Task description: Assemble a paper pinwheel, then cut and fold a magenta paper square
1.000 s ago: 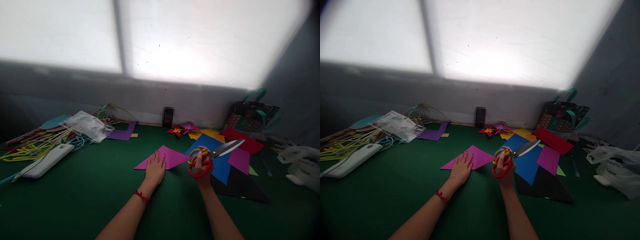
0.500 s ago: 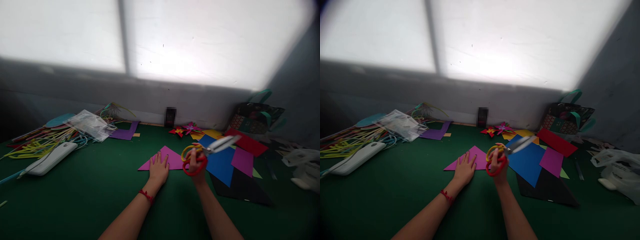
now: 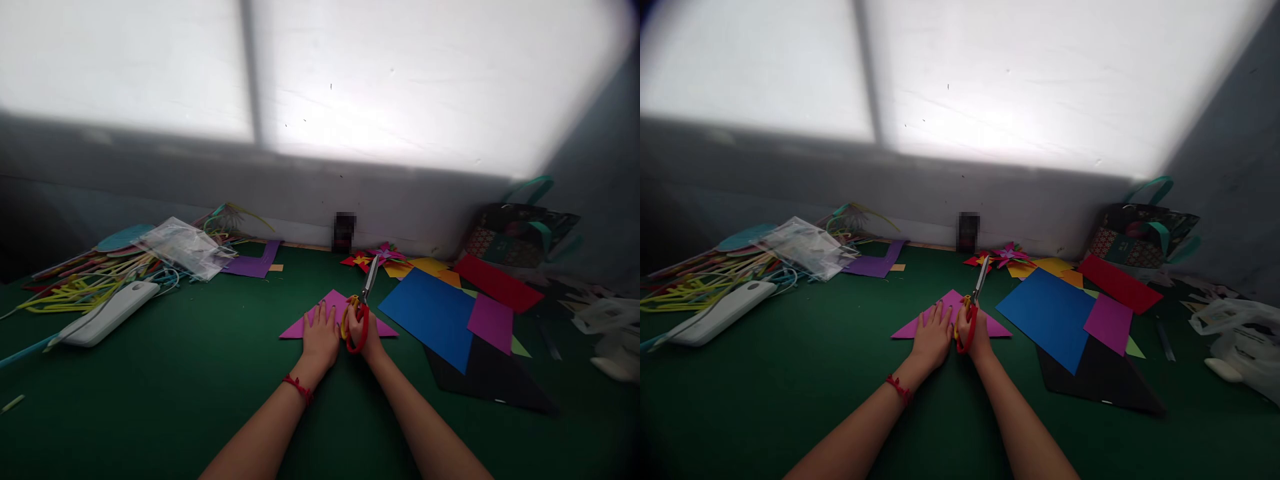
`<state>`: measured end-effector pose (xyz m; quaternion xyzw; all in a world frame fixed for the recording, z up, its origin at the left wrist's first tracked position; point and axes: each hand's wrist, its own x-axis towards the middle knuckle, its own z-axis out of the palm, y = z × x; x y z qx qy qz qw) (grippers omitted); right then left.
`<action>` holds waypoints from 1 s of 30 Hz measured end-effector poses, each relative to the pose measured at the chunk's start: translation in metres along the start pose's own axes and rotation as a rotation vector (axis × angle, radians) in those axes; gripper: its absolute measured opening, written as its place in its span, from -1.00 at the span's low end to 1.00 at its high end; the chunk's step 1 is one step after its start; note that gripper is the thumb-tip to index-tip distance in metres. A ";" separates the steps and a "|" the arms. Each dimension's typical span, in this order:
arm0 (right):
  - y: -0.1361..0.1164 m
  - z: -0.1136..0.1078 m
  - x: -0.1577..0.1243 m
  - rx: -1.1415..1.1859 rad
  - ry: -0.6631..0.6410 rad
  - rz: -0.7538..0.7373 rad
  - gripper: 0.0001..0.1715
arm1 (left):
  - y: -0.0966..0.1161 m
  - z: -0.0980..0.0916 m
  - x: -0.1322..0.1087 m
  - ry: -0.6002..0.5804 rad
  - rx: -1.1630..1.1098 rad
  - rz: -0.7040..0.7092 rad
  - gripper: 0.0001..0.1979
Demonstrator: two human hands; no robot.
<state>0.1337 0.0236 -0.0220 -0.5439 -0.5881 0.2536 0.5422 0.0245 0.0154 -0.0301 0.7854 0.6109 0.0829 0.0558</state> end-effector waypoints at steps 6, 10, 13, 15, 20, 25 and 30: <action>-0.001 0.000 -0.004 -0.015 -0.020 0.005 -0.67 | 0.000 0.000 0.000 -0.006 0.007 0.008 -0.49; -0.005 0.000 -0.005 -0.013 -0.041 -0.035 -0.67 | 0.000 -0.002 0.000 -0.020 0.015 0.014 -0.49; -0.006 -0.006 -0.004 -0.025 -0.081 -0.038 -0.67 | -0.001 -0.002 0.000 -0.024 0.015 0.020 -0.50; -0.003 -0.014 -0.003 -0.020 -0.066 -0.001 -0.67 | -0.001 0.000 0.001 -0.020 0.010 0.018 -0.50; 0.007 -0.039 0.000 -0.006 0.026 0.095 -0.68 | -0.003 0.005 0.002 -0.003 0.014 0.010 -0.49; 0.009 -0.057 0.001 0.000 0.026 0.129 -0.70 | -0.003 0.005 0.002 -0.002 0.019 0.018 -0.49; 0.017 -0.084 0.005 0.019 0.063 0.191 -0.63 | -0.004 0.005 0.003 -0.009 0.016 0.020 -0.49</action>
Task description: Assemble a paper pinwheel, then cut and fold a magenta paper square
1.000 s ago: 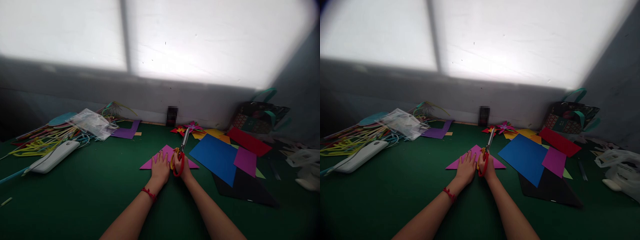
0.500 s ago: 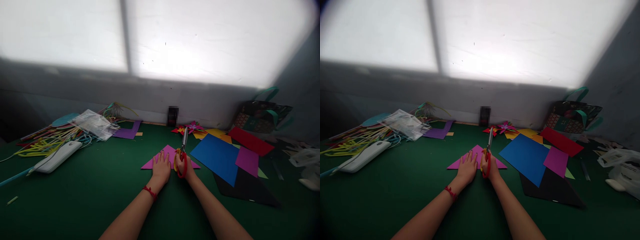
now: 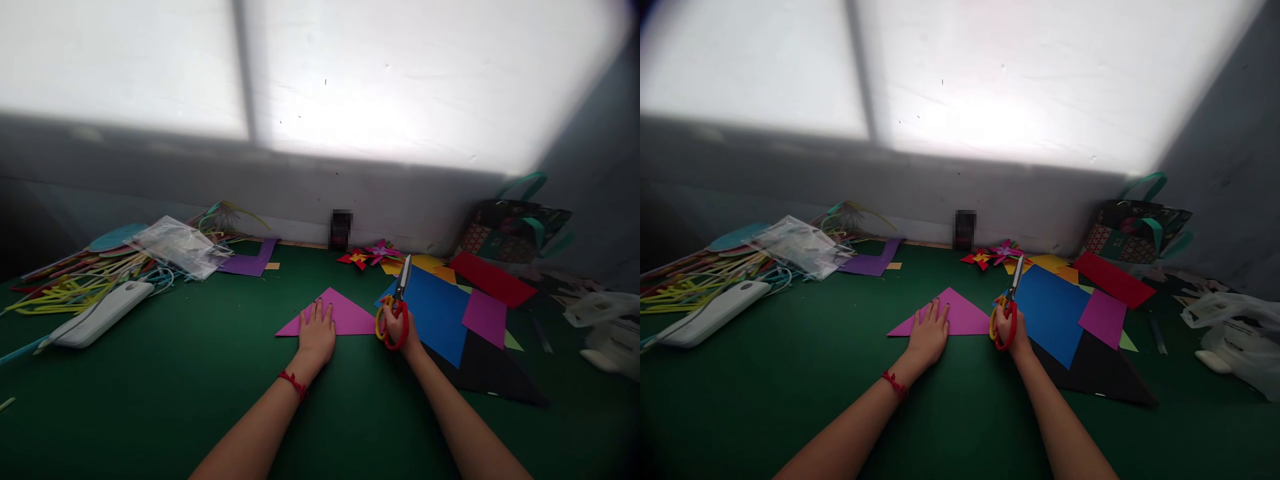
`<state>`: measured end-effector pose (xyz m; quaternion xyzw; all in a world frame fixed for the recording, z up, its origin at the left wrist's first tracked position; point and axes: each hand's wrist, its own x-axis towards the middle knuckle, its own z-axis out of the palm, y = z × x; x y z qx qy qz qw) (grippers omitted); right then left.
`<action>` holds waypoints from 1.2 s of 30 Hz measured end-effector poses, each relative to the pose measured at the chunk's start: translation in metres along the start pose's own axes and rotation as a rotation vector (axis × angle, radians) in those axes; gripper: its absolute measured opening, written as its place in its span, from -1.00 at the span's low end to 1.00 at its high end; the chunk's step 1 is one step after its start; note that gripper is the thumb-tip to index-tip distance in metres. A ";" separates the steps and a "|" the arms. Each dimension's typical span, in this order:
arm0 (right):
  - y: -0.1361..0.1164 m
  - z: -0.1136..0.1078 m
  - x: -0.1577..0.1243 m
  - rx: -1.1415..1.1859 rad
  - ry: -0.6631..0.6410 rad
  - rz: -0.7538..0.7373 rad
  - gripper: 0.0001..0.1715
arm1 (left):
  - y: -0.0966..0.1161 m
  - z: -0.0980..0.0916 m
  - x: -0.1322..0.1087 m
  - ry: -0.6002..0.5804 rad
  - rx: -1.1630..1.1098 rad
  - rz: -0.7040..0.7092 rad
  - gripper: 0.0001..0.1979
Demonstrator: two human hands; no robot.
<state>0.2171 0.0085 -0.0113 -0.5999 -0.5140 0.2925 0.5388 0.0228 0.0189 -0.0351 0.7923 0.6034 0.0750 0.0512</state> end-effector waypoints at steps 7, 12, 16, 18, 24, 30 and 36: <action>0.009 -0.032 0.013 -0.072 0.085 0.039 -0.68 | 0.001 -0.002 -0.001 -0.014 -0.007 0.001 -0.49; 0.014 -0.029 0.016 -0.064 0.146 0.086 -0.72 | 0.001 -0.004 -0.003 -0.004 -0.011 0.007 -0.49; 0.016 -0.029 0.013 -0.066 0.239 0.112 -0.74 | 0.000 -0.007 -0.004 0.000 -0.026 0.003 -0.50; 0.018 -0.033 0.011 -0.075 0.269 0.109 -0.74 | 0.000 -0.009 -0.004 -0.009 -0.049 0.000 -0.50; 0.020 -0.052 0.009 0.020 0.443 0.065 -0.73 | -0.004 -0.017 -0.004 0.117 -0.185 0.102 -0.41; 0.022 -0.064 0.013 0.246 0.573 0.104 -0.78 | -0.007 -0.020 -0.001 0.033 -0.164 0.395 -0.61; 0.027 -0.063 0.015 0.355 0.570 0.150 -0.77 | -0.006 -0.026 -0.001 0.085 -0.181 0.345 -0.60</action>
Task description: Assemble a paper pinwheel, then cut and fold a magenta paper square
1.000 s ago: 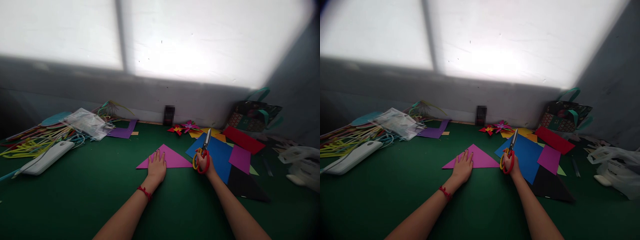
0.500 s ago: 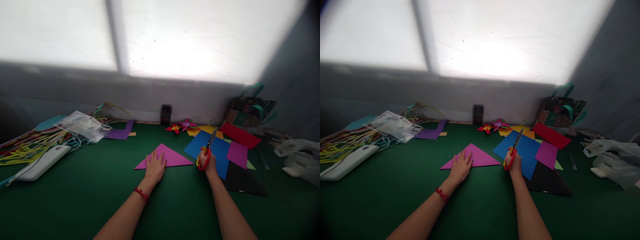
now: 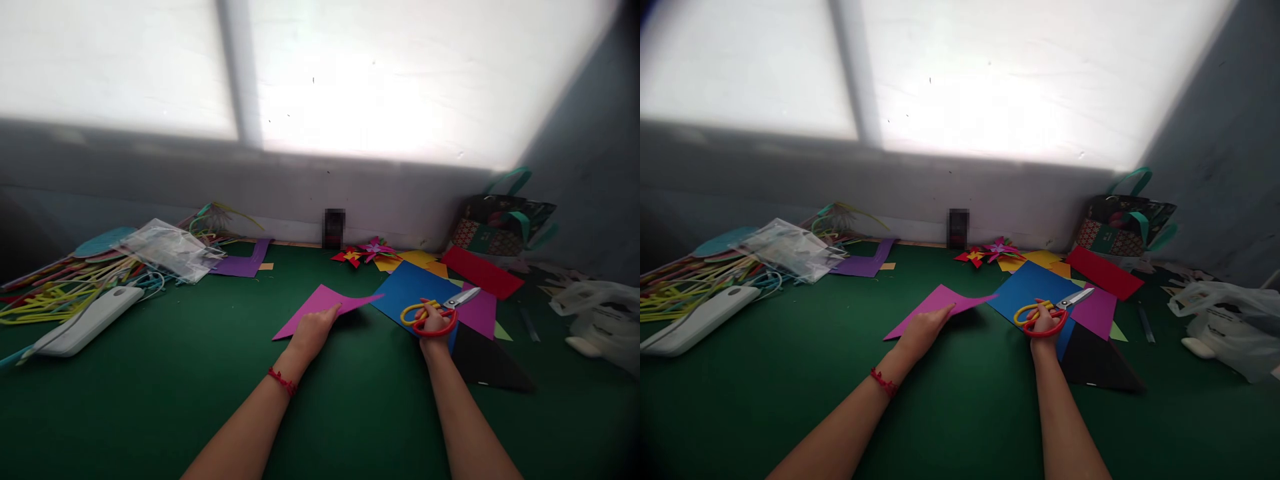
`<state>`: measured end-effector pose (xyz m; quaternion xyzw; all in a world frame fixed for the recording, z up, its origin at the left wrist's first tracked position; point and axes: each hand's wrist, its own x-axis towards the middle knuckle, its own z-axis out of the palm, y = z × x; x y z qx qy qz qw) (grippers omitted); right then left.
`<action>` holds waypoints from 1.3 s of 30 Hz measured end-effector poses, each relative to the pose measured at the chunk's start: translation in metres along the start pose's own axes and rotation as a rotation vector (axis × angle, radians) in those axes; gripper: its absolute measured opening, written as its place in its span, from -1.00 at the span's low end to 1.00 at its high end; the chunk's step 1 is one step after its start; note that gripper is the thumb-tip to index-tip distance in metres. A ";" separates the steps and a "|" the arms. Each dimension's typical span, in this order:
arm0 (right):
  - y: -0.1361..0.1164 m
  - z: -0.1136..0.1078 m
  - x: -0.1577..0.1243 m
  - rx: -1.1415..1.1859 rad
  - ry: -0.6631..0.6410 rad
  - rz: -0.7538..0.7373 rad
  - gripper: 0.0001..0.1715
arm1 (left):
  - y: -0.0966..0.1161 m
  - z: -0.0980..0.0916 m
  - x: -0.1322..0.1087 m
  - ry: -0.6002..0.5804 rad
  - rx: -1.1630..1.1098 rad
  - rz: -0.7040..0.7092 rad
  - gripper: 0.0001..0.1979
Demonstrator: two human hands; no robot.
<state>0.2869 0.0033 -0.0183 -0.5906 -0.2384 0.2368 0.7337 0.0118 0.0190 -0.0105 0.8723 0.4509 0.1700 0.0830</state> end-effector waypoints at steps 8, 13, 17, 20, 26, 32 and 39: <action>0.000 -0.003 0.004 0.106 0.066 0.070 -0.87 | -0.003 -0.020 -0.004 0.381 -0.438 0.133 -0.72; -0.001 -0.004 0.004 0.142 0.073 0.097 -0.91 | -0.014 -0.018 0.002 0.274 -0.957 -0.008 -0.89; -0.002 -0.004 0.004 0.153 0.076 0.111 -0.93 | -0.030 -0.016 0.001 -0.181 -1.223 -0.147 -0.86; -0.003 -0.004 0.004 0.155 0.074 0.118 -0.92 | -0.043 -0.020 0.002 -0.283 -1.185 -0.232 -0.72; -0.002 -0.001 0.001 0.152 0.060 0.094 -0.89 | -0.043 -0.037 -0.004 -0.051 -0.738 -0.275 -0.64; -0.001 0.001 -0.002 0.135 0.023 0.055 -0.86 | 0.006 -0.018 -0.018 -0.091 -0.308 -0.075 -0.48; -0.002 0.005 -0.006 0.102 -0.065 -0.001 -0.79 | -0.006 0.001 -0.016 -0.266 -0.218 -0.026 -0.43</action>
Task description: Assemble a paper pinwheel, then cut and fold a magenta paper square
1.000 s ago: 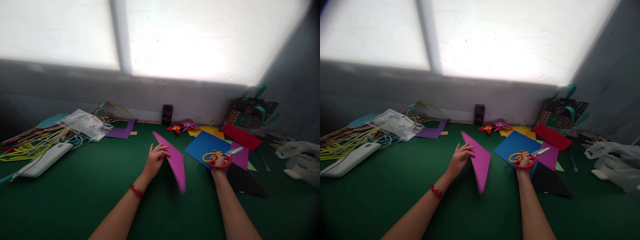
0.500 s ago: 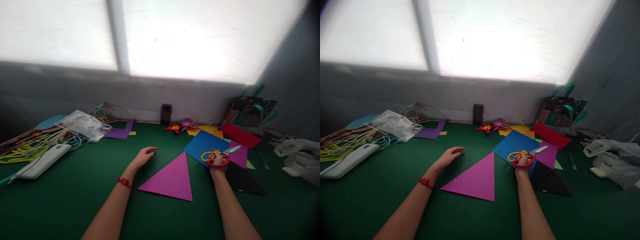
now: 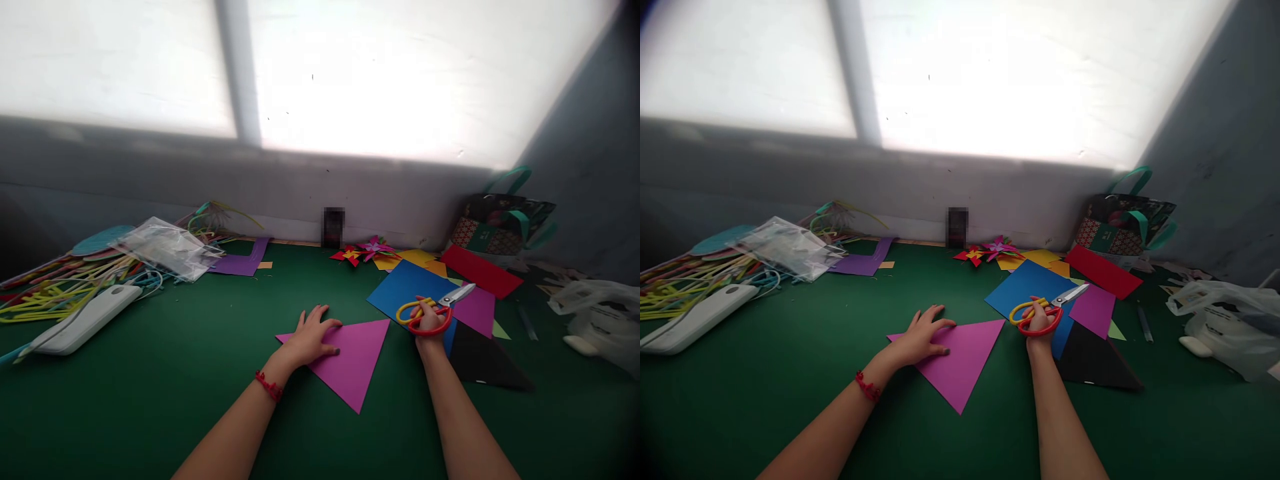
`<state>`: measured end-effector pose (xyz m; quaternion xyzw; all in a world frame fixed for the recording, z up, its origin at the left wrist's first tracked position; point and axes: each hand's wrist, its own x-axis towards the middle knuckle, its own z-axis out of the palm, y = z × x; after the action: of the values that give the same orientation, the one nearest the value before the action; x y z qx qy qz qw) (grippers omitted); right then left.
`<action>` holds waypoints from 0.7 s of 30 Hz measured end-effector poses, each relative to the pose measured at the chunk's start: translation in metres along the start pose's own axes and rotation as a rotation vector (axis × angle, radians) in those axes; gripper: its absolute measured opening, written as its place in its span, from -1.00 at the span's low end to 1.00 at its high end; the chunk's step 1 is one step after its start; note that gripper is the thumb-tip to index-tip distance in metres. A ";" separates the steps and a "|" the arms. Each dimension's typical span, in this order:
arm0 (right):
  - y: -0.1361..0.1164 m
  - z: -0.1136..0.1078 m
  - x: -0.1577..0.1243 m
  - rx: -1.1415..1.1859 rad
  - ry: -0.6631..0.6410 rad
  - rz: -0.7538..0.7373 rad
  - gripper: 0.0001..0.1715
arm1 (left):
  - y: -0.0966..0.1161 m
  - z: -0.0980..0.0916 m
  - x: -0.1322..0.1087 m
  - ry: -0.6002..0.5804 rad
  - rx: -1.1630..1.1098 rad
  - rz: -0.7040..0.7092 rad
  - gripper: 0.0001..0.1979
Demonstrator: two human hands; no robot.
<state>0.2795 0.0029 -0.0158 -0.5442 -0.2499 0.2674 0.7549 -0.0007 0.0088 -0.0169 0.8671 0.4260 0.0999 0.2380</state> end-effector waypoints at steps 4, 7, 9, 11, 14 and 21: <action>0.000 0.015 -0.014 -0.038 -0.144 -0.008 -0.78 | -0.006 -0.001 0.001 -0.079 0.041 -0.050 -0.27; 0.006 0.037 -0.033 -0.076 -0.264 -0.003 -0.76 | -0.005 -0.003 0.002 -0.155 0.070 -0.108 -0.17; 0.012 0.054 -0.048 -0.095 -0.324 -0.008 -0.74 | -0.005 -0.005 0.004 -0.191 0.088 -0.116 -0.13; 0.018 0.070 -0.063 -0.113 -0.364 -0.027 -0.73 | -0.005 -0.005 0.005 -0.206 0.102 -0.111 -0.13; 0.026 0.085 -0.078 -0.203 -0.429 -0.098 -0.73 | -0.006 -0.003 0.005 -0.198 0.113 -0.092 -0.14; 0.035 0.086 -0.075 -0.288 -0.509 -0.094 -0.70 | 0.000 0.006 0.001 -0.041 0.124 -0.121 -0.44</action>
<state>0.1627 0.0203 -0.0317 -0.5491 -0.4916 0.3217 0.5945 0.0017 0.0079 -0.0221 0.8547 0.4782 0.0407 0.1981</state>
